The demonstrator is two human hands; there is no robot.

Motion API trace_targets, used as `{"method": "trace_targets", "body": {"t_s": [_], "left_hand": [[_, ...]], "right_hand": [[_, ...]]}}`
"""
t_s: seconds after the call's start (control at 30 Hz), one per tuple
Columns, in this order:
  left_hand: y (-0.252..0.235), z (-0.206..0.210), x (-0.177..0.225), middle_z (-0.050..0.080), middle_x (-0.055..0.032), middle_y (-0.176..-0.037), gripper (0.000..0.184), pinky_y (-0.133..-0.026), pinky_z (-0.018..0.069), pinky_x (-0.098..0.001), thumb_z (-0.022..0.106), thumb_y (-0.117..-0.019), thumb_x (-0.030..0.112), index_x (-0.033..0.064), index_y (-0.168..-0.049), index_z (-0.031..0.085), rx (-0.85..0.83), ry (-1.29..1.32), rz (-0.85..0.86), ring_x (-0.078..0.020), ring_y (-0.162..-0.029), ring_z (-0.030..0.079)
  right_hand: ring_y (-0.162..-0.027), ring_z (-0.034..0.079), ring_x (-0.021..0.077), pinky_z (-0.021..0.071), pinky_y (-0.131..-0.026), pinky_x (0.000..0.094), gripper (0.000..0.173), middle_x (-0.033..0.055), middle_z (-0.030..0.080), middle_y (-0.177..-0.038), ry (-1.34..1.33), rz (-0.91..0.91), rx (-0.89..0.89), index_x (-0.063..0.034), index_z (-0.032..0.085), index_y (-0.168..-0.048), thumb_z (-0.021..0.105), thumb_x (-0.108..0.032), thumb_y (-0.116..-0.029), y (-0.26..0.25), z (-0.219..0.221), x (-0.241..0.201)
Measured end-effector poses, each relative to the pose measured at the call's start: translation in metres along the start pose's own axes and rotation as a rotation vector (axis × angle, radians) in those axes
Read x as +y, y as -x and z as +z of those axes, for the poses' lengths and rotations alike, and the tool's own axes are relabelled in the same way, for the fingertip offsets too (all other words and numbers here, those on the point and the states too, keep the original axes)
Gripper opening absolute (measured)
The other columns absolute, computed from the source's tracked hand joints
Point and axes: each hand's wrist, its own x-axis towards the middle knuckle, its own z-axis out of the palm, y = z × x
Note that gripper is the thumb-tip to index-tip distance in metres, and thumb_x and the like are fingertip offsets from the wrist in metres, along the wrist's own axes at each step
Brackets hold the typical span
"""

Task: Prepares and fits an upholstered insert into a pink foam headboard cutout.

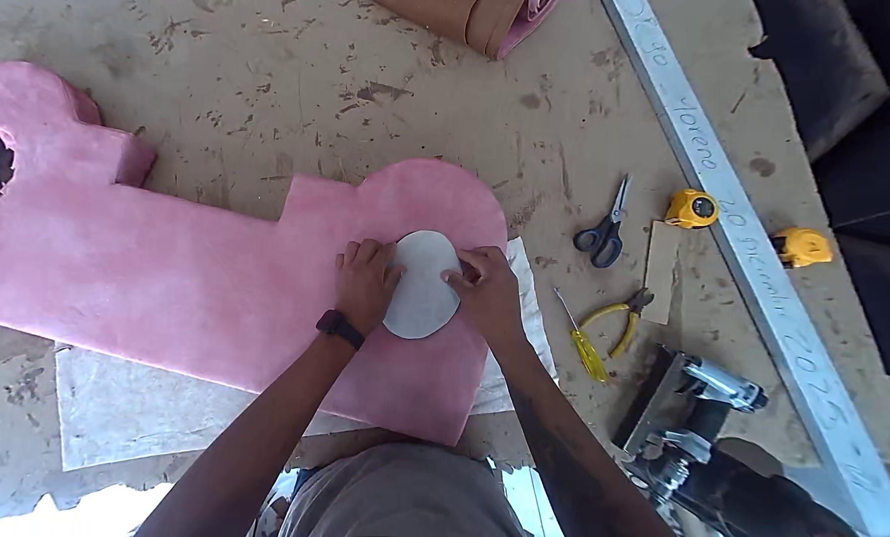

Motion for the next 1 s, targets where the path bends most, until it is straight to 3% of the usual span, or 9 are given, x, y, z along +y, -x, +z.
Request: {"method": "trace_targets", "body": {"t_s": [0.33, 0.57, 0.63, 0.7, 0.73, 0.8, 0.83, 0.93, 1.0], "left_hand": [[-0.001, 0.016, 0.006, 0.062, -0.0031, -0.124, 0.055, -0.093, 0.0466, -0.045, 0.054, -0.097, 0.064, 0.0226, -0.133, 0.064, 0.053, -0.045, -0.079, -0.0245, -0.114, 0.056], [0.006, 0.013, 0.005, 0.06, -0.0032, -0.125, 0.053, -0.092, 0.0457, -0.0452, 0.052, -0.1, 0.06, 0.0228, -0.137, 0.063, 0.028, -0.062, -0.037, -0.0241, -0.115, 0.055], [0.016, 0.014, 0.008, 0.057, -0.0035, -0.134, 0.056, -0.096, 0.0444, -0.0472, 0.049, -0.1007, 0.059, 0.023, -0.142, 0.06, 0.033, -0.078, -0.029, -0.0245, -0.121, 0.052], [0.033, 0.014, 0.015, 0.046, -0.0039, -0.154, 0.069, -0.109, 0.0391, -0.053, 0.049, -0.0975, 0.065, 0.0201, -0.15, 0.052, 0.01, -0.092, -0.011, -0.0261, -0.14, 0.042], [0.045, 0.015, 0.021, 0.032, -0.0049, -0.166, 0.079, -0.119, 0.0301, -0.0566, 0.047, -0.095, 0.07, 0.018, -0.155, 0.045, -0.037, -0.101, 0.002, -0.0276, -0.152, 0.028], [0.068, 0.02, 0.034, 0.01, -0.0107, -0.173, 0.099, -0.128, 0.0104, -0.0608, 0.046, -0.0895, 0.08, 0.0139, -0.162, 0.032, -0.137, -0.106, 0.053, -0.0331, -0.16, 0.002], [0.075, 0.022, 0.041, 0.004, -0.0126, -0.174, 0.101, -0.129, 0.0069, -0.0604, 0.046, -0.0888, 0.081, 0.0154, -0.163, 0.029, -0.181, -0.106, 0.067, -0.0346, -0.16, -0.004], [0.076, 0.024, 0.045, 0.002, -0.0091, -0.174, 0.085, -0.129, 0.006, -0.0582, 0.039, -0.096, 0.076, 0.0254, -0.164, 0.028, -0.241, -0.11, 0.06, -0.032, -0.16, -0.007], [0.078, 0.027, 0.045, 0.004, -0.0069, -0.174, 0.081, -0.129, 0.0075, -0.0575, 0.037, -0.0971, 0.075, 0.0281, -0.163, 0.03, -0.233, -0.108, 0.049, -0.0299, -0.16, -0.005]], "right_hand": [[-0.087, 0.063, 0.0145, 0.0593, -0.074, 0.0333, 0.042, 0.0064, 0.058, -0.118, -0.059, -0.078, 0.031, -0.0146, 0.07, -0.127, 0.082, -0.028, -0.0883, -0.002, 0.013, 0.003], [-0.083, 0.062, 0.0192, 0.0582, -0.069, 0.0402, 0.04, 0.0088, 0.058, -0.116, 0.046, -0.072, -0.048, -0.0118, 0.068, -0.125, 0.08, -0.028, -0.0905, 0.0, 0.005, -0.006], [-0.084, 0.062, 0.021, 0.0581, -0.071, 0.0433, 0.039, 0.0092, 0.058, -0.116, 0.075, -0.054, -0.091, -0.0119, 0.067, -0.124, 0.08, -0.028, -0.0906, -0.002, 0.002, -0.009], [-0.086, 0.064, 0.0223, 0.0588, -0.073, 0.0449, 0.04, 0.0093, 0.059, -0.115, 0.106, -0.062, -0.114, -0.0117, 0.066, -0.123, 0.08, -0.03, -0.0904, -0.007, -0.001, -0.01], [-0.086, 0.064, 0.0226, 0.0589, -0.073, 0.0454, 0.04, 0.0092, 0.059, -0.113, 0.127, -0.068, -0.126, -0.0119, 0.065, -0.122, 0.08, -0.031, -0.0902, -0.009, -0.001, -0.01], [-0.086, 0.064, 0.0243, 0.0589, -0.073, 0.0468, 0.04, 0.01, 0.059, -0.112, 0.167, -0.086, -0.157, -0.0113, 0.065, -0.122, 0.08, -0.03, -0.0902, -0.009, -0.005, -0.013], [-0.085, 0.064, 0.0257, 0.0587, -0.071, 0.0481, 0.039, 0.0112, 0.059, -0.112, 0.187, -0.1, -0.178, -0.0108, 0.064, -0.122, 0.08, -0.03, -0.0908, -0.008, -0.008, -0.016], [-0.082, 0.065, 0.0262, 0.0587, -0.069, 0.0495, 0.04, 0.0111, 0.06, -0.107, 0.217, -0.119, -0.251, -0.0101, 0.065, -0.117, 0.081, -0.036, -0.0895, -0.018, -0.014, -0.014], [-0.089, 0.067, 0.022, 0.0598, -0.077, 0.0489, 0.044, 0.0062, 0.065, -0.106, 0.171, -0.135, -0.321, -0.0136, 0.069, -0.115, 0.08, -0.046, -0.0882, -0.037, -0.026, -0.009]]}}
